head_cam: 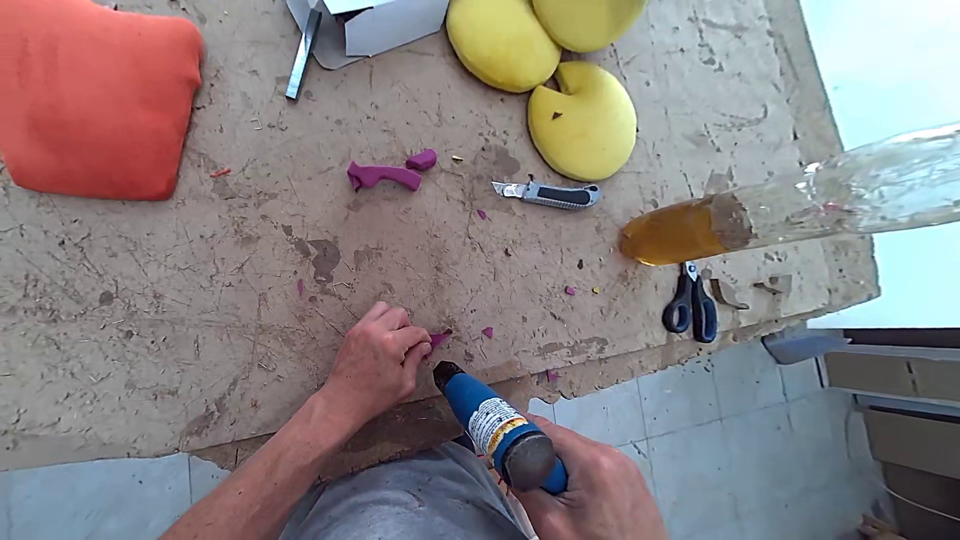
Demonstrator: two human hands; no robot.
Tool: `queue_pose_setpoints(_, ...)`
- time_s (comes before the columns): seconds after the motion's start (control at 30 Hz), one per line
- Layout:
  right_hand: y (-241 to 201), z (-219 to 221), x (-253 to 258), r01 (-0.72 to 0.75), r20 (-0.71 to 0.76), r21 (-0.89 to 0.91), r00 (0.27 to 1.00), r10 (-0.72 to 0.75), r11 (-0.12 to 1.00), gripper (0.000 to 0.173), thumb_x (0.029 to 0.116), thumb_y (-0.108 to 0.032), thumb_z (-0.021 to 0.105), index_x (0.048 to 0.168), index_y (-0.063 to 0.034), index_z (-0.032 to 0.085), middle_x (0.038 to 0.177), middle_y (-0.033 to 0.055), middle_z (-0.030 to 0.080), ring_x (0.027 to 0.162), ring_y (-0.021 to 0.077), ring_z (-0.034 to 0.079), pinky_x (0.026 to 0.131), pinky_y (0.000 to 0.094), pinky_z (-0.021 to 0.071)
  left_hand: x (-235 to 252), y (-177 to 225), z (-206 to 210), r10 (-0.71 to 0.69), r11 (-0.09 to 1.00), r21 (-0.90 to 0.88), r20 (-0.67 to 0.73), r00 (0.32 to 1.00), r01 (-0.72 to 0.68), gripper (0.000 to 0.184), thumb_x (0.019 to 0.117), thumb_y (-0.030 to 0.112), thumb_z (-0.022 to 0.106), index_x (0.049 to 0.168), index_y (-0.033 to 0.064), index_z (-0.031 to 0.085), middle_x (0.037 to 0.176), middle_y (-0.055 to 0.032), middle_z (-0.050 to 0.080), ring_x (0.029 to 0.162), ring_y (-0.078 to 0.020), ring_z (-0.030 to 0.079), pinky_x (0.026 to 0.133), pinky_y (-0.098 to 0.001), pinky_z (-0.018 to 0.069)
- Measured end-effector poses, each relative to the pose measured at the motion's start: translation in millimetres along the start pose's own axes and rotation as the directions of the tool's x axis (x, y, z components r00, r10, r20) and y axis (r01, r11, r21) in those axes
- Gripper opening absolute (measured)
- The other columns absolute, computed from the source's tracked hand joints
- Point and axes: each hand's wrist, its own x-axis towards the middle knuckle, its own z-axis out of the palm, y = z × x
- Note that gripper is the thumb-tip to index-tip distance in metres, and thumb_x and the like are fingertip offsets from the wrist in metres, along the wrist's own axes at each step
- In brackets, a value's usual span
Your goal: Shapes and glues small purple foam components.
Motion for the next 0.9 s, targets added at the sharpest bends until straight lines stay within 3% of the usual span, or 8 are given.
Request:
queue_pose_setpoints(0.17,5.1,5.3,19.1,0.041,-0.01,-0.044,0.999,-0.042,0.998,0.038,0.0812,-0.04,0.068,0.113,-0.0217,0.077,0.086,-0.0047,0.076,0.072,0.0112,0.071,0.056,0.0407,0.0568,-0.5,0.7,1.7,-0.014,1.0,-0.019,-0.006,1.0,0.014,0.016,0.0961,0.026,0.066,0.095,0.0187,0.08,0.083,0.0037,0.064,0.086,-0.0132,0.061,0.073,-0.0279,0.0532)
queue_pose_setpoints(0.4,-0.6,7.2,21.3,-0.009,0.038,-0.03,0.999,0.01,0.999,0.034,0.0822,-0.036,0.07,0.109,-0.0161,0.076,0.082,-0.0021,0.075,0.07,0.0114,0.071,0.057,0.0404,0.0573,-0.4,1.2,-1.5,-0.007,0.999,-0.038,0.031,0.999,0.008,0.02,0.0985,0.025,0.061,0.098,0.0167,0.08,0.085,0.0023,0.065,0.088,-0.0154,0.061,0.074,-0.0289,0.0533)
queue_pose_setpoints(0.47,-4.4,8.4,20.2,-0.034,0.045,-0.021,0.998,0.035,0.999,0.034,0.0818,-0.034,0.071,0.11,-0.0154,0.076,0.082,-0.0014,0.075,0.07,0.0116,0.071,0.058,0.04,0.0577,-2.7,0.3,-6.9,0.026,0.998,-0.063,0.075,0.997,-0.021,0.024,0.0915,0.023,0.06,0.103,0.016,0.079,0.09,0.0029,0.066,0.093,-0.0152,0.061,0.076,-0.0293,0.0532)
queue_pose_setpoints(0.57,-10.4,8.3,19.3,-0.071,0.057,-0.021,0.996,0.072,0.997,0.033,0.0812,-0.032,0.072,0.108,-0.0146,0.076,0.081,-0.001,0.075,0.07,0.0115,0.071,0.058,0.0393,0.0575,-9.1,1.5,-8.3,0.052,0.998,-0.035,0.111,0.992,-0.048,0.035,0.077,0.023,0.071,0.111,0.0149,0.075,0.101,0.0006,0.066,0.103,-0.0189,0.061,0.083,-0.0316,0.0547)
queue_pose_setpoints(0.67,-16.5,6.3,20.8,-0.111,0.086,-0.034,0.99,0.113,0.993,0.031,0.0804,-0.031,0.072,0.107,-0.0149,0.076,0.079,-0.0009,0.074,0.069,0.0138,0.071,0.057,0.0421,0.057,-9.0,1.6,-6.0,0.05,0.999,-0.024,0.11,0.993,-0.047,0.035,0.0775,0.019,0.078,0.112,0.0141,0.074,0.103,-0.001,0.066,0.104,-0.0207,0.06,0.085,-0.0324,0.0551)
queue_pose_setpoints(0.8,-16.2,4.2,24.2,-0.166,0.072,-0.038,0.983,0.169,0.985,0.02,0.0774,-0.033,0.07,0.088,-0.0166,0.072,0.066,-0.0027,0.067,0.059,0.0133,0.066,0.051,0.0431,0.0508,-7.3,1.3,-6.3,0.046,0.999,-0.022,0.123,0.991,-0.044,0.034,0.078,0.02,0.08,0.111,0.0147,0.074,0.105,-0.0003,0.067,0.105,-0.0202,0.061,0.087,-0.0323,0.0556)
queue_pose_setpoints(0.9,-1.7,-14.8,15.6,-0.227,0.026,0.087,0.974,0.226,0.97,0.024,0.0832,-0.031,0.074,0.093,-0.0094,0.072,0.074,0.0012,0.071,0.066,0.0147,0.069,0.059,0.0452,0.057,-8.0,-0.9,-9.1,0.062,0.998,0.002,0.109,0.992,-0.062,0.03,0.0812,0.023,0.079,0.11,0.0166,0.074,0.105,0.0009,0.067,0.106,-0.0189,0.062,0.088,-0.0315,0.0554)
